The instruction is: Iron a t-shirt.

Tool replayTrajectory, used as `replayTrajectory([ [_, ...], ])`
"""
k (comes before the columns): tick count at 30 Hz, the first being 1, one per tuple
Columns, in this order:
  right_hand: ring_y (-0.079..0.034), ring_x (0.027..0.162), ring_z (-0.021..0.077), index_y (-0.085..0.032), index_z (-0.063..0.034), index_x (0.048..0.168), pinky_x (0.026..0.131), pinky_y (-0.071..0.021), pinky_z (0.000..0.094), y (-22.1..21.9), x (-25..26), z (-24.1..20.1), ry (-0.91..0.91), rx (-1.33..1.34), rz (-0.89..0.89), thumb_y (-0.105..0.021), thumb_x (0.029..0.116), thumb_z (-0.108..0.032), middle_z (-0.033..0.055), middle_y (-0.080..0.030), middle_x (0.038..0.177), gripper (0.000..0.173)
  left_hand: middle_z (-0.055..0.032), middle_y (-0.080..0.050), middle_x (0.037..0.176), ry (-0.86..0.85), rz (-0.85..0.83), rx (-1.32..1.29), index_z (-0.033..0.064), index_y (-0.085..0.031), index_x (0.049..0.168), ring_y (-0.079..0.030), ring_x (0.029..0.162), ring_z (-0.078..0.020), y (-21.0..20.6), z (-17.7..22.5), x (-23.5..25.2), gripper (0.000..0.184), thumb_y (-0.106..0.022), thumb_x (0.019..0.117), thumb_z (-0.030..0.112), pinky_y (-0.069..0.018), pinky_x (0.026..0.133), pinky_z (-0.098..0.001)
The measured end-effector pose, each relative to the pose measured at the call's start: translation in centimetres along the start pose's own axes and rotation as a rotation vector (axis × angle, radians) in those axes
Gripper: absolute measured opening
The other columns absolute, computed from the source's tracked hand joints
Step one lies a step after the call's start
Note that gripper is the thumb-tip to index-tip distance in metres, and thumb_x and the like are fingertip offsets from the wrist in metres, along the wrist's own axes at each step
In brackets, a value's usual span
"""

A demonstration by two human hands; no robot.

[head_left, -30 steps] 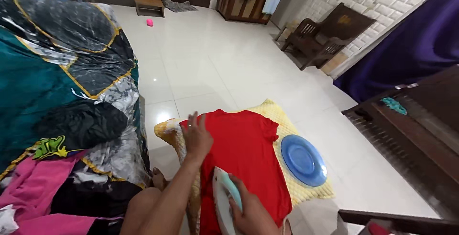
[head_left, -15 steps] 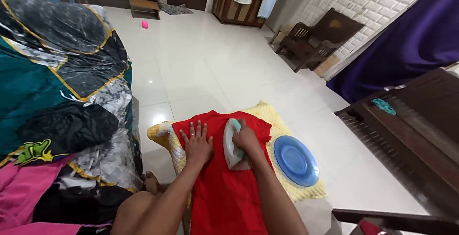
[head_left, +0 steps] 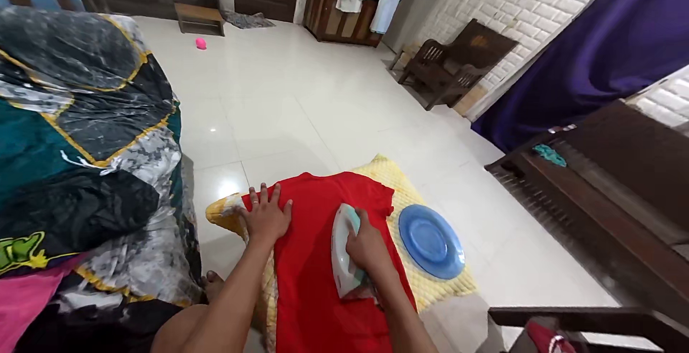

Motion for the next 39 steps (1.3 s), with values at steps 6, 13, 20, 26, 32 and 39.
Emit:
replayTrajectory([
  [6, -0.073, 0.097, 0.0361, -0.025, -0.0254, 0.164, 0.082, -0.0596, 0.0571, -0.3, -0.9, 1.1, -0.108, -0.004, 0.049, -0.052, 0.103, -0.03, 0.0177, -0.073, 0.108, 0.067, -0.008, -0.025, 0.17, 0.01, 0.02, 0.039, 0.0366, -0.03, 0.162, -0.014, 0.156, -0.0443, -0.2, -0.1, 0.0, 0.071, -0.027, 0.0992, 0.07, -0.0086, 0.111, -0.0832],
  [13, -0.069, 0.112, 0.0397, -0.037, -0.0121, 0.156, 0.091, -0.0565, 0.061, 4.6, 7.3, 0.5, -0.127, 0.068, 0.175, -0.063, 0.0935, -0.025, 0.0225, -0.069, 0.121, 0.069, -0.0073, -0.027, 0.169, -0.001, 0.035, 0.064, 0.0371, -0.03, 0.162, -0.016, 0.156, -0.0434, -0.2, -0.2, 0.0, 0.072, -0.026, 0.0982, 0.072, -0.0104, 0.111, -0.083],
  [20, -0.069, 0.115, 0.037, -0.032, -0.009, 0.157, 0.093, -0.0564, 0.0584, 7.4, 12.9, 2.5, -0.203, 0.03, 0.198, -0.066, 0.0858, -0.022, 0.0216, -0.068, 0.124, 0.08, -0.007, -0.028, 0.169, 0.01, 0.018, 0.042, 0.0381, -0.03, 0.161, -0.016, 0.156, -0.0429, -0.3, -0.4, 0.3, 0.071, -0.027, 0.0985, 0.072, -0.0103, 0.111, -0.0819],
  [26, -0.069, 0.112, 0.0388, -0.029, -0.0138, 0.16, 0.091, -0.0566, 0.059, 6.5, 8.4, 4.9, -0.216, 0.045, 0.179, -0.06, 0.0939, -0.023, 0.0222, -0.069, 0.122, 0.074, -0.0104, -0.035, 0.165, 0.011, -0.006, 0.033, 0.0361, -0.032, 0.161, -0.02, 0.155, -0.0443, -0.2, 0.0, 0.5, 0.071, -0.028, 0.0986, 0.071, -0.0119, 0.11, -0.0829],
  [32, -0.068, 0.115, 0.0381, -0.031, -0.0084, 0.158, 0.093, -0.0566, 0.0576, 7.9, 11.8, 4.8, -0.227, 0.068, 0.174, -0.067, 0.086, -0.021, 0.023, -0.067, 0.126, 0.082, -0.0111, -0.038, 0.163, -0.012, 0.027, 0.008, 0.0329, -0.035, 0.16, -0.022, 0.154, -0.0446, -0.4, -0.1, 0.4, 0.072, -0.031, 0.0985, 0.071, -0.0159, 0.11, -0.0826],
  [39, -0.069, 0.109, 0.0406, -0.028, -0.0153, 0.159, 0.089, -0.0564, 0.0625, 5.9, 7.0, 5.5, -0.14, -0.015, 0.083, -0.069, 0.0841, -0.021, 0.0234, -0.069, 0.12, 0.085, -0.0107, -0.039, 0.162, -0.005, 0.027, 0.01, 0.0317, -0.036, 0.16, -0.023, 0.153, -0.0443, -0.2, -0.1, 0.1, 0.073, -0.032, 0.0981, 0.071, -0.0157, 0.11, -0.0826],
])
Point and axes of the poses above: each hand's wrist, its own x-axis towards the middle knuckle, its own y-axis out of the back of the hand, z = x × y, the point moved 10 cm from there along x, towards the middle knuckle
